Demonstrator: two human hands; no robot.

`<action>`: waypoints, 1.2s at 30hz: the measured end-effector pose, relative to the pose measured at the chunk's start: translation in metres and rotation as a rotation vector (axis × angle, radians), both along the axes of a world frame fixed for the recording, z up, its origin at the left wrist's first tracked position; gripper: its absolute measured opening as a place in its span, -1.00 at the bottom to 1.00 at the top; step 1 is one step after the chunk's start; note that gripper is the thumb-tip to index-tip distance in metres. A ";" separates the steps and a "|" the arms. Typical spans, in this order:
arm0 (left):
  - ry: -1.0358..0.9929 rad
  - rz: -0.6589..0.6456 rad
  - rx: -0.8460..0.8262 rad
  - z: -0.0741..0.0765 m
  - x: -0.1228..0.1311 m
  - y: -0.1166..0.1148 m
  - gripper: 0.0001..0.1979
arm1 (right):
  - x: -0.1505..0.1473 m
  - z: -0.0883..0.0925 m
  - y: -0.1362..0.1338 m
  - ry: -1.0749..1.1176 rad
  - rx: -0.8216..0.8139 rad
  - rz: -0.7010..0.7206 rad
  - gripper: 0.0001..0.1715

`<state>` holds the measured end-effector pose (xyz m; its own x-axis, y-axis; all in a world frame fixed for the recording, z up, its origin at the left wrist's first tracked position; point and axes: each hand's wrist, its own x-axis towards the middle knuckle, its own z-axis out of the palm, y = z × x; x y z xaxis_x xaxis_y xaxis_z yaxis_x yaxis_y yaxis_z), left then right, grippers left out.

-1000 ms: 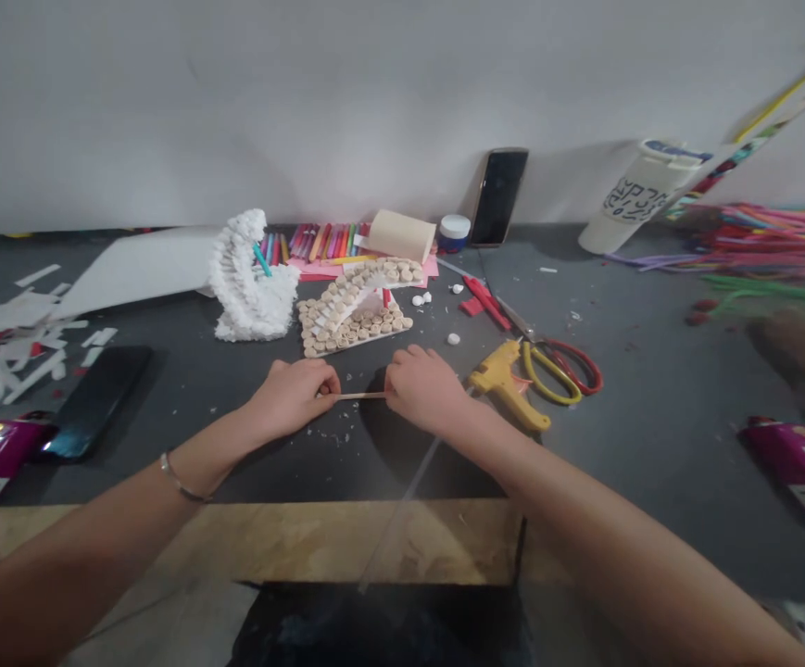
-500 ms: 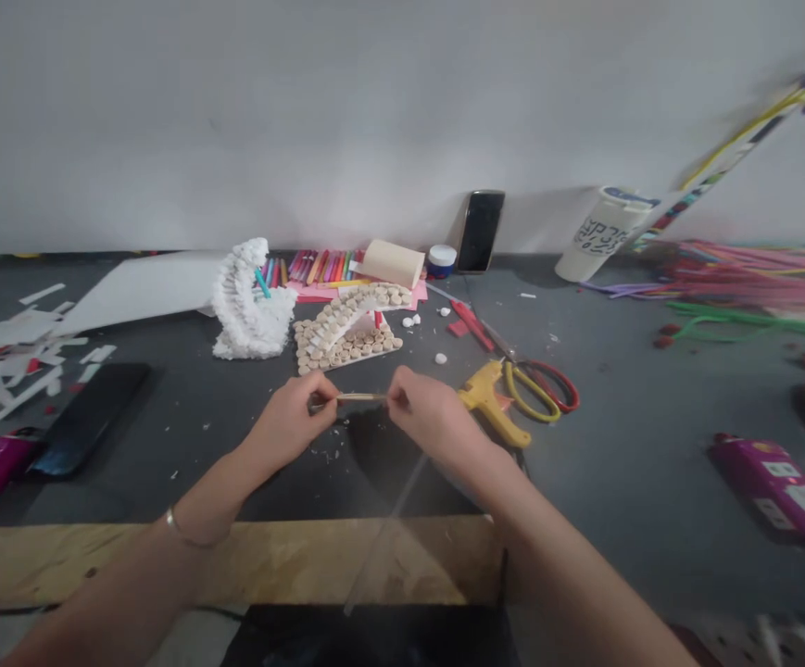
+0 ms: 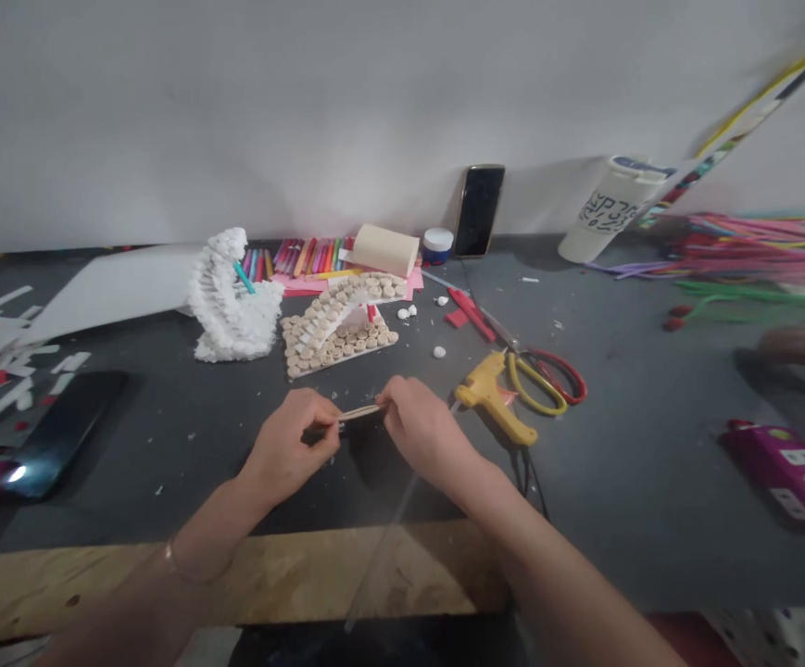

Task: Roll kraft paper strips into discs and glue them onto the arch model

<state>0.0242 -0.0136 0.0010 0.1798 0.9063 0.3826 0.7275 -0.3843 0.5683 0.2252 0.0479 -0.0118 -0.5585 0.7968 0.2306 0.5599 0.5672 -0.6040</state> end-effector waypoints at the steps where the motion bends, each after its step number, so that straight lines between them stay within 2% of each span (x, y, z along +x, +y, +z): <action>1: 0.003 -0.014 0.012 0.000 0.001 0.000 -0.84 | -0.001 0.001 -0.002 0.008 0.008 -0.009 -0.80; 6: -0.012 -0.059 0.059 0.002 0.003 -0.001 -0.83 | -0.002 0.012 -0.009 0.008 0.051 -0.047 -0.85; 9: -0.030 -0.069 0.073 0.004 0.001 -0.001 -0.83 | 0.000 0.011 -0.010 -0.011 0.026 -0.045 -0.75; 13: -0.022 -0.086 0.051 0.003 0.000 -0.001 -0.84 | 0.001 0.003 -0.009 0.062 -0.028 0.093 -0.87; 16: -0.016 -0.096 0.044 0.004 0.000 -0.001 -0.84 | 0.001 0.000 -0.009 0.108 -0.074 0.159 -0.80; 20: -0.014 -0.035 -0.025 0.007 0.000 -0.001 -0.87 | 0.001 0.003 -0.010 0.162 -0.149 0.108 -0.80; 24: -0.046 0.010 -0.086 0.005 -0.003 -0.002 -0.94 | 0.001 0.007 -0.010 0.179 -0.152 0.063 -0.80; 28: -0.070 0.016 -0.026 -0.001 -0.007 -0.001 -0.86 | 0.002 0.007 -0.010 0.214 -0.148 0.001 -0.79; 34: -0.124 -0.097 0.108 0.001 -0.009 0.001 -0.93 | 0.002 0.009 -0.011 0.273 -0.148 -0.020 -0.80; 36: -0.152 -0.098 0.105 0.002 -0.008 0.001 -0.92 | 0.002 0.010 -0.011 0.298 -0.148 -0.015 -0.80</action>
